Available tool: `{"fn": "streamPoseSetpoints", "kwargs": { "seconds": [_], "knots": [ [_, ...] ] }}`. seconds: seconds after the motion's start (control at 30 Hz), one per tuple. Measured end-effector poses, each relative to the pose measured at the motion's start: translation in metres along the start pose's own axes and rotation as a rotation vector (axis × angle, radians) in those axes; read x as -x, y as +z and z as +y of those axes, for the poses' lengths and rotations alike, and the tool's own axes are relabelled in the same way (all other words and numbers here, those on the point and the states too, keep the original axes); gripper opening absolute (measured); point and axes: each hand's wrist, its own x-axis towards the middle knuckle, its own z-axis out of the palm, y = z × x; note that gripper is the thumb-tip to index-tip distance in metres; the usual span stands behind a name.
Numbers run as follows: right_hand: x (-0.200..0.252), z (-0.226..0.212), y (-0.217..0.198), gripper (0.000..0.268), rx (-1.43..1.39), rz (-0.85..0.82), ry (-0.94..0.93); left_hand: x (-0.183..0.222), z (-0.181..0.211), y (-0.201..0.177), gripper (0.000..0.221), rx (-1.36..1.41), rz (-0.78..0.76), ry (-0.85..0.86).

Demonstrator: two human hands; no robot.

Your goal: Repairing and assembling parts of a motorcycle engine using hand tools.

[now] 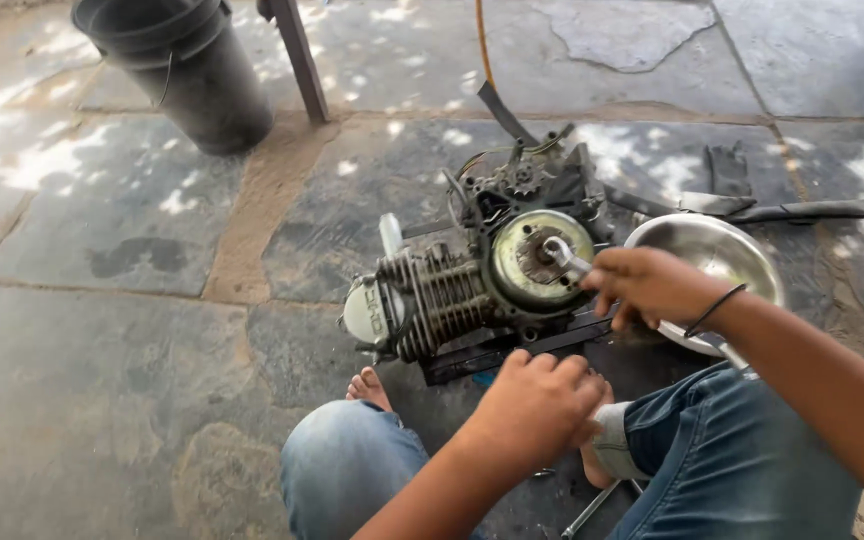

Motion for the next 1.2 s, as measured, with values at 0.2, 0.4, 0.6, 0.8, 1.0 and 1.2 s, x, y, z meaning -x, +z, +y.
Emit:
{"fn": "streamPoseSetpoints", "kwargs": {
  "seconds": [0.2,0.4,0.6,0.8,1.0,1.2],
  "knots": [
    [-0.004,-0.001,-0.016,0.044,-0.054,0.098,0.017,0.01,0.014,0.011,0.046,0.061,-0.007,0.185],
    [-0.012,-0.014,-0.02,0.051,0.144,0.093,0.017,0.02,0.011,0.014,0.044,0.057,-0.133,0.151],
    [-0.012,-0.017,-0.025,0.046,0.467,0.169,-0.071,0.023,0.011,0.013,0.048,0.035,-0.07,0.163],
    [-0.015,0.019,-0.048,0.04,0.303,0.188,-0.659,0.019,0.002,0.004,0.05,0.074,-0.141,0.084],
    [0.004,0.055,-0.036,0.03,-0.682,0.268,-0.722,0.012,0.003,0.004,0.049,0.095,-0.06,0.101],
    [-0.016,0.084,-0.03,0.041,-1.216,0.392,-0.697,0.002,0.004,0.009,0.047,0.112,-0.196,0.082]
  ]
}}
